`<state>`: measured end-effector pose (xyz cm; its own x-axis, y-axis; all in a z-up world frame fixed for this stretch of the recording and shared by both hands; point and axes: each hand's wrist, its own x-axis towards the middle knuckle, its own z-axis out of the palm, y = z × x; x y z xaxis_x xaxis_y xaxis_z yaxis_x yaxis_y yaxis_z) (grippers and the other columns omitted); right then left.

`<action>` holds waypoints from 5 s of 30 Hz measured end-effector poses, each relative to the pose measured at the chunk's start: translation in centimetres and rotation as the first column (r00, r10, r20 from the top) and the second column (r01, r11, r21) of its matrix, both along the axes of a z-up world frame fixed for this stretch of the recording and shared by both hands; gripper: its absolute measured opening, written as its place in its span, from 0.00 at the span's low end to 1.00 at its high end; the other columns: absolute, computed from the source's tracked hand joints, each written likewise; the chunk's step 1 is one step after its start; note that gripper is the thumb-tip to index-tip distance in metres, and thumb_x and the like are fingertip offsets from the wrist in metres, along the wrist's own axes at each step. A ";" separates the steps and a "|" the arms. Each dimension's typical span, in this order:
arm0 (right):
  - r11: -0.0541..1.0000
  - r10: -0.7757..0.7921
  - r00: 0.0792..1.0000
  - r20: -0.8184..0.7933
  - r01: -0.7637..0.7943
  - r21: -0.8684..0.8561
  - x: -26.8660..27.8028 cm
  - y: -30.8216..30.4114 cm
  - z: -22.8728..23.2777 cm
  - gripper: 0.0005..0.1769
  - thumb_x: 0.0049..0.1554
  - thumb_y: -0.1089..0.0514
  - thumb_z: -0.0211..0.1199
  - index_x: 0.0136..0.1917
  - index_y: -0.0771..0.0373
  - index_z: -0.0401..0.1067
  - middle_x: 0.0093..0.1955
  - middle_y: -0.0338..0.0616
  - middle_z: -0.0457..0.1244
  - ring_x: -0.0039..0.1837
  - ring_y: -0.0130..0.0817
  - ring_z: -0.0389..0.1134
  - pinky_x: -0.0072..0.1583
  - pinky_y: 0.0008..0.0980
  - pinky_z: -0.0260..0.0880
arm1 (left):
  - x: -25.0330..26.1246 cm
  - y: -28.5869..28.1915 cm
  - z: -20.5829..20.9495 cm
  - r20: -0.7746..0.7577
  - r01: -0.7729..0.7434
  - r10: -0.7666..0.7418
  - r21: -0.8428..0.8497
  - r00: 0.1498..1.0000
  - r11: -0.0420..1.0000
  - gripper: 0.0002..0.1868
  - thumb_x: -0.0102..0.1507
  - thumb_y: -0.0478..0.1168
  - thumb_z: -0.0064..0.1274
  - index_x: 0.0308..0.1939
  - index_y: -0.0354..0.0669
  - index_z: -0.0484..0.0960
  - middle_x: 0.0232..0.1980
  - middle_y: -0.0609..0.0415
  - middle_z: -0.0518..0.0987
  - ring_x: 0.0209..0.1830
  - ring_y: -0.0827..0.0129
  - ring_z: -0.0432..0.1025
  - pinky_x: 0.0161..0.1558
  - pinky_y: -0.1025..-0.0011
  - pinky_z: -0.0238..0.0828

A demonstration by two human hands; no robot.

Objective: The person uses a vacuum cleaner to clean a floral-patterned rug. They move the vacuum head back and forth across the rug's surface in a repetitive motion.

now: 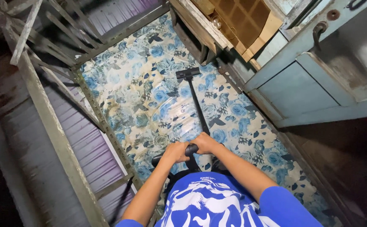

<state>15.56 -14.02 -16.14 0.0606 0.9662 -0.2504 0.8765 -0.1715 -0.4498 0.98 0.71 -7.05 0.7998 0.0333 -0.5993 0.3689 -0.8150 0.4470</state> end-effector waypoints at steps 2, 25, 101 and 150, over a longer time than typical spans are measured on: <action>0.999 0.024 1.000 0.016 -0.023 -0.048 -1.4 -0.8 2.9 0.22 0.39 0.49 0.70 0.50 0.46 0.77 0.40 0.38 0.72 0.50 0.44 0.75 0.58 0.41 0.65 | -0.4 -0.7 5.9 -0.038 0.009 -0.010 -0.027 0.999 1.000 0.40 0.54 0.54 0.63 0.69 0.51 0.72 0.53 0.36 0.82 0.55 0.38 0.77 0.52 0.43 0.76; 0.986 -0.151 0.988 -0.023 0.152 0.069 -2.1 -1.3 2.9 0.14 0.38 0.51 0.66 0.41 0.48 0.79 0.34 0.39 0.71 0.44 0.45 0.75 0.51 0.41 0.71 | 1.2 -0.8 4.3 -0.106 0.099 -0.098 0.001 0.990 0.995 0.38 0.52 0.56 0.62 0.67 0.61 0.73 0.54 0.36 0.82 0.58 0.40 0.76 0.58 0.47 0.75; 0.996 -0.087 0.992 0.091 0.089 -0.019 1.8 -20.9 4.2 0.32 0.43 0.62 0.70 0.63 0.53 0.73 0.55 0.47 0.67 0.67 0.50 0.63 0.72 0.74 0.44 | 1.1 -23.4 1.3 -0.005 -0.395 0.395 -0.026 0.919 0.918 0.30 0.48 0.54 0.63 0.53 0.52 0.83 0.46 0.44 0.84 0.51 0.43 0.79 0.49 0.48 0.76; 0.967 0.186 0.983 -0.003 -0.182 0.179 2.8 -4.7 5.5 0.25 0.29 0.64 0.69 0.44 0.52 0.73 0.34 0.44 0.69 0.44 0.48 0.71 0.55 0.43 0.66 | 0.0 -8.7 2.8 -0.014 -0.401 0.401 -0.093 0.916 0.911 0.29 0.46 0.53 0.64 0.51 0.50 0.85 0.44 0.45 0.85 0.50 0.45 0.80 0.47 0.50 0.77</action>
<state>18.37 -18.77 -10.59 -0.1257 0.9893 -0.0737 0.8763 0.0759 -0.4757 0.96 -7.97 -4.20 0.7340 0.2970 -0.6108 0.6534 -0.5543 0.5156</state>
